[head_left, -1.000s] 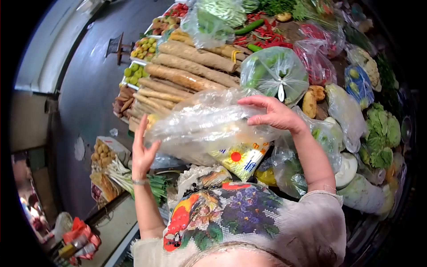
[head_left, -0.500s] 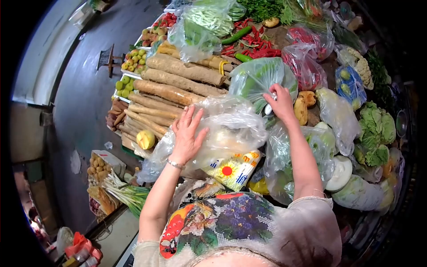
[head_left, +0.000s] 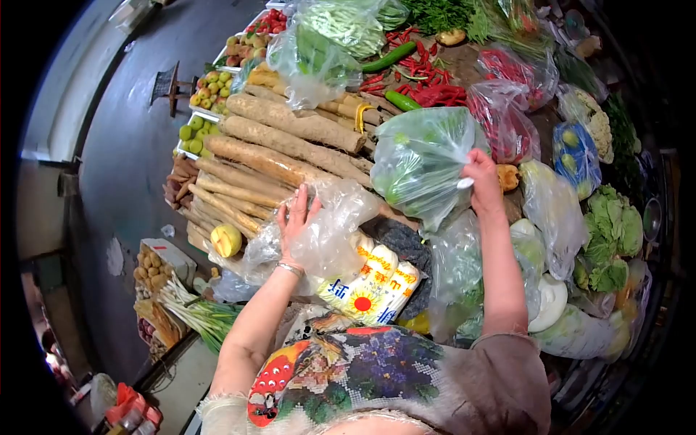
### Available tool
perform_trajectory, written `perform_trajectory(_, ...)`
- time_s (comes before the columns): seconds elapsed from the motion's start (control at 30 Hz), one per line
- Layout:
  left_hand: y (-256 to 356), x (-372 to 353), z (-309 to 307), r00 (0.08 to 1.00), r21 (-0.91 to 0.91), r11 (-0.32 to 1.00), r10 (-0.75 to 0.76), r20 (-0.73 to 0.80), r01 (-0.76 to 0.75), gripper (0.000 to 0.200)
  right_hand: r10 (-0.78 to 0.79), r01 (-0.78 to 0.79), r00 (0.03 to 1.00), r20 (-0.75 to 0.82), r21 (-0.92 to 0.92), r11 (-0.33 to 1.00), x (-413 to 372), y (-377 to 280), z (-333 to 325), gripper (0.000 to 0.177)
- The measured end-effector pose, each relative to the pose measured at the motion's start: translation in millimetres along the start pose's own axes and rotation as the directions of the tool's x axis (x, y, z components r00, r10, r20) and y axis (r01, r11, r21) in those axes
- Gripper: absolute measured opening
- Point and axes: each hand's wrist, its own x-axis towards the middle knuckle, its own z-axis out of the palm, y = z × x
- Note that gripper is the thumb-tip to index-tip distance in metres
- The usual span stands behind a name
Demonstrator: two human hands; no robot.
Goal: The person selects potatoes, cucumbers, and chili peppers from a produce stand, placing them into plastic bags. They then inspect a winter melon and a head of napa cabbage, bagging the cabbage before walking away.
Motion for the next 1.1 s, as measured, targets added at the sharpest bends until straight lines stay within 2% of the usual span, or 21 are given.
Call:
perform_trajectory(0.07,-0.7,-0.2,0.1,1.0,-0.018,1.0,-0.016,0.01,0.016,0.063,-0.142,0.142,0.989,0.038,-0.008,0.99,33.3,-15.8,-5.4,0.02)
perform_trajectory(0.13,-2.2,-3.3,1.1,0.999,-0.033,0.999,-0.029,0.022,0.03,0.064,-0.138,0.15,0.983,0.124,-0.09,0.985,51.6,-60.6,5.3,0.017)
perform_trajectory(0.17,-3.9,-3.7,2.9,1.0,-0.037,0.999,-0.022,0.018,0.022,0.062,-0.117,0.125,0.985,0.128,-0.054,0.991,57.6,-76.3,7.5,0.018)
perform_trajectory(0.23,-6.8,-2.3,4.9,1.0,-0.041,0.999,-0.027,0.01,0.027,0.061,-0.178,0.233,0.945,0.276,-0.183,0.955,49.9,-103.5,11.8,0.02)
perform_trajectory(0.3,-6.0,-4.2,6.8,1.0,-0.023,1.0,-0.018,-0.012,0.018,0.058,-0.229,0.357,0.907,0.353,-0.358,0.863,20.0,-132.8,23.8,0.02)
perform_trajectory(0.33,-4.4,-5.0,4.8,0.999,-0.027,0.999,-0.032,-0.003,0.032,0.058,-0.247,0.401,0.886,0.392,-0.38,0.834,14.6,-142.1,19.4,0.02)
perform_trajectory(0.43,-2.9,-1.9,-2.0,1.0,-0.037,0.999,-0.012,0.009,0.012,0.057,-0.32,0.42,0.856,0.405,-0.187,0.888,10.4,-164.5,13.1,0.02)
perform_trajectory(0.57,-1.1,-2.2,-2.4,0.999,-0.058,0.998,-0.032,0.027,0.033,0.057,-0.35,0.43,0.827,0.44,-0.094,0.898,29.0,-172.5,12.6,0.021)
perform_trajectory(0.63,-4.9,-2.3,-2.4,0.999,-0.081,0.996,-0.039,0.036,0.042,0.057,-0.236,0.377,0.817,0.527,-0.178,0.909,27.1,-166.1,15.6,0.022)
perform_trajectory(0.7,-6.3,-2.4,1.6,1.0,-0.068,0.998,-0.013,0.001,0.013,0.058,-0.123,0.402,0.809,0.574,-0.388,0.83,27.9,-146.4,10.1,0.019)
perform_trajectory(0.77,-6.6,-4.0,2.0,1.0,-0.077,0.997,-0.027,0.01,0.028,0.057,0.206,0.247,0.8,0.564,-0.621,0.743,28.4,-121.4,6.6,0.01)
perform_trajectory(0.8,-7.4,-5.0,3.0,1.0,-0.08,0.996,-0.023,0.011,0.024,0.056,0.36,0.179,0.772,0.524,-0.723,0.667,33.1,-107.6,0.5,0.016)
perform_trajectory(0.83,-8.6,-4.0,4.1,1.0,-0.082,0.996,-0.017,0.011,0.017,0.055,0.413,0.191,0.753,0.513,-0.77,0.608,35.3,-99.6,-2.8,0.017)
perform_trajectory(0.93,-8.1,-3.5,5.1,1.0,-0.113,0.993,-0.025,-0.01,0.024,0.053,0.494,0.13,0.743,0.451,-0.821,0.555,35.0,-108.4,20.5,0.017)
perform_trajectory(1.0,-7.9,-3.1,3.7,1.0,-0.125,0.992,-0.026,0.001,0.026,0.052,0.355,0.273,0.794,0.493,-0.812,0.516,51.8,-114.4,28.5,0.017)
perform_trajectory(1.03,-7.7,-3.3,3.0,0.999,-0.136,0.99,-0.033,0.009,0.034,0.051,0.181,0.393,0.818,0.547,-0.759,0.519,64.4,-116.6,32.3,0.02)
perform_trajectory(1.1,-6.6,-2.7,0.1,0.999,-0.132,0.991,-0.034,0.014,0.035,0.051,-0.063,0.439,0.856,0.512,-0.66,0.61,91.3,-121.8,53.5,0.022)
